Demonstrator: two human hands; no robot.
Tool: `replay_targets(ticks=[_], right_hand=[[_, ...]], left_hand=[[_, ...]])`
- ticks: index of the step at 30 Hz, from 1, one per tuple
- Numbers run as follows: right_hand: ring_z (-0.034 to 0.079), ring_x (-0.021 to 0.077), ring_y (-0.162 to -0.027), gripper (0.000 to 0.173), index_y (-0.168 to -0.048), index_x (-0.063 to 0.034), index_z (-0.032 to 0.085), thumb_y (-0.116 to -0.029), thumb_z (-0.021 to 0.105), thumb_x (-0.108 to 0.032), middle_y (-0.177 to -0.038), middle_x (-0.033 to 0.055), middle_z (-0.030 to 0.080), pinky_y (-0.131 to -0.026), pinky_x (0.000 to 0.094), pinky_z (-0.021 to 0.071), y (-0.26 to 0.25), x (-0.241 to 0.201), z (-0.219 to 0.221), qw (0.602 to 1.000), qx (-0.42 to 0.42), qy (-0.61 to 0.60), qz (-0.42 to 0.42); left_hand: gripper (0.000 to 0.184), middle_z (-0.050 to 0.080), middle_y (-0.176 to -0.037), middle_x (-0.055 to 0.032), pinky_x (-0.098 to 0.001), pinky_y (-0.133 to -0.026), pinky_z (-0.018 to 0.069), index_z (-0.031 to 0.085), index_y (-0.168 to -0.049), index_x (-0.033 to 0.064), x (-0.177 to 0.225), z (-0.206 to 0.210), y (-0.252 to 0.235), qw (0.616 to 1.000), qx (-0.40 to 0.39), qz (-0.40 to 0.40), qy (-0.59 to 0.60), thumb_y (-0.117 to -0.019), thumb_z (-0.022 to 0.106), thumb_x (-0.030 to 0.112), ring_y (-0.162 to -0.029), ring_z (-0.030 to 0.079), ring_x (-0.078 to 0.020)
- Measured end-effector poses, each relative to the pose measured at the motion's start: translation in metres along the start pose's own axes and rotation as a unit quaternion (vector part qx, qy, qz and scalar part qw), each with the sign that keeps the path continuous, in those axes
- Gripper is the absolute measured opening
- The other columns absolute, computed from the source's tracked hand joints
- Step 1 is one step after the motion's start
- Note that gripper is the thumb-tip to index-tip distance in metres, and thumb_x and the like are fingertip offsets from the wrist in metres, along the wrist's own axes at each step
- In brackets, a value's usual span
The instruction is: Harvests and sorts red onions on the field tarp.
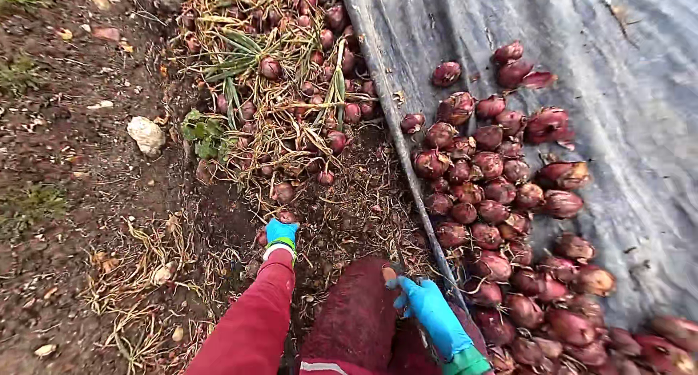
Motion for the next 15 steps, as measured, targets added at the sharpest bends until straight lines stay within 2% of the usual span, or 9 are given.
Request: replay_targets(ticks=[2,4,5,7,9,11,12,13,15], right_hand=[[0.064,0.0219,-0.051,0.051,-0.118,-0.0102,0.073,-0.108,0.043,-0.051,-0.083,0.0083,0.076,-0.047,0.0362,0.0542,0.006,0.016,-0.003,1.0,0.001,-0.013,0.02],[0.062,0.024,-0.048,0.065,-0.098,-0.0038,0.073,-0.1062,0.04,-0.059,-0.071,0.0115,0.072,-0.045,0.0378,0.0538,0.007,0.033,-0.005,0.999,0.003,-0.029,0.039],[0.063,0.0246,-0.049,0.068,-0.095,-0.0023,0.072,-0.1066,0.037,-0.06,-0.069,0.0125,0.07,-0.046,0.0384,0.0548,0.003,0.039,-0.004,0.998,-0.002,-0.049,0.038],[0.064,0.026,-0.05,0.075,-0.094,-0.0009,0.07,-0.1067,0.03,-0.062,-0.066,0.0141,0.067,-0.048,0.0406,0.0567,-0.004,0.049,-0.002,0.995,-0.004,-0.092,0.033],[0.064,0.027,-0.051,0.076,-0.093,-0.0004,0.069,-0.1067,0.027,-0.063,-0.066,0.0148,0.066,-0.048,0.0415,0.0572,-0.01,0.046,-0.002,0.993,0.006,-0.111,0.03],[0.064,0.0261,-0.05,0.072,-0.101,-0.002,0.072,-0.1076,0.029,-0.06,-0.067,0.0141,0.067,-0.048,0.0403,0.0571,-0.007,0.035,-0.001,0.993,0.013,-0.115,0.013],[0.064,0.026,-0.051,0.072,-0.105,-0.0027,0.072,-0.108,0.029,-0.059,-0.068,0.0141,0.068,-0.049,0.0404,0.0573,-0.003,0.03,-0.001,0.993,0.012,-0.115,0.002],[0.065,0.0262,-0.052,0.073,-0.105,-0.0022,0.072,-0.1085,0.027,-0.059,-0.068,0.0144,0.068,-0.049,0.0406,0.0577,0.003,0.028,-0.001,0.993,0.01,-0.117,-0.01],[0.067,0.0277,-0.055,0.08,-0.093,-0.0002,0.068,-0.108,0.017,-0.06,-0.068,0.0153,0.068,-0.052,0.0421,0.0594,0.011,0.026,-0.003,0.991,-0.001,-0.131,-0.032]], left_hand=[[0.08,0.068,-0.126,-0.0225,-0.0654,-0.1,0.0528,0.066,-0.13,0.0065,0.005,-0.001,-0.006,0.998,0.0,0.017,-0.066,-0.0699,0.089,0.055,-0.119,0.066,-0.0402],[0.076,0.065,-0.13,-0.0237,-0.0646,-0.099,0.054,0.069,-0.127,0.0089,0.003,-0.006,-0.01,0.991,0.012,0.063,-0.116,-0.0706,0.088,0.057,-0.119,0.065,-0.0414],[0.075,0.064,-0.131,-0.0245,-0.0643,-0.1,0.0528,0.069,-0.128,0.0099,0.003,-0.008,-0.013,0.987,0.014,0.096,-0.126,-0.0712,0.088,0.056,-0.121,0.063,-0.0423],[0.07,0.065,-0.133,-0.0207,-0.0623,-0.104,0.0517,0.064,-0.136,0.0118,0.004,-0.003,-0.013,0.985,-0.011,0.141,-0.096,-0.0771,0.087,0.042,-0.123,0.063,-0.0388],[0.06,0.069,-0.13,-0.0187,-0.0634,-0.103,0.0523,0.059,-0.142,0.0118,0.014,0.006,-0.011,0.992,-0.044,0.114,-0.025,-0.0861,0.08,0.022,-0.12,0.067,-0.0375],[0.042,0.072,-0.118,-0.0217,-0.0649,-0.097,0.0545,0.066,-0.129,0.0055,0.026,0.015,-0.009,0.995,-0.069,0.067,-0.005,-0.0918,0.074,0.024,-0.11,0.07,-0.0396],[0.039,0.072,-0.117,-0.022,-0.0647,-0.098,0.0533,0.068,-0.123,0.0034,0.033,0.017,-0.005,0.994,-0.087,0.064,-0.027,-0.0948,0.07,0.03,-0.111,0.07,-0.0398],[0.038,0.073,-0.116,-0.0212,-0.0649,-0.099,0.0527,0.07,-0.121,0.0039,0.039,0.016,0.005,0.99,-0.099,0.084,-0.046,-0.098,0.067,0.034,-0.112,0.07,-0.0397],[0.032,0.073,-0.11,-0.0216,-0.0677,-0.093,0.0531,0.069,-0.119,0.0046,0.057,0.0,0.042,0.977,-0.108,0.178,-0.039,-0.1012,0.063,0.03,-0.106,0.07,-0.0413]])
Point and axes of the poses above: each hand's wrist, its own y-axis away from the middle knuckle, its own z-axis out of the palm, x = y × z, the point moved 4 cm from there along -y, towards the middle knuckle
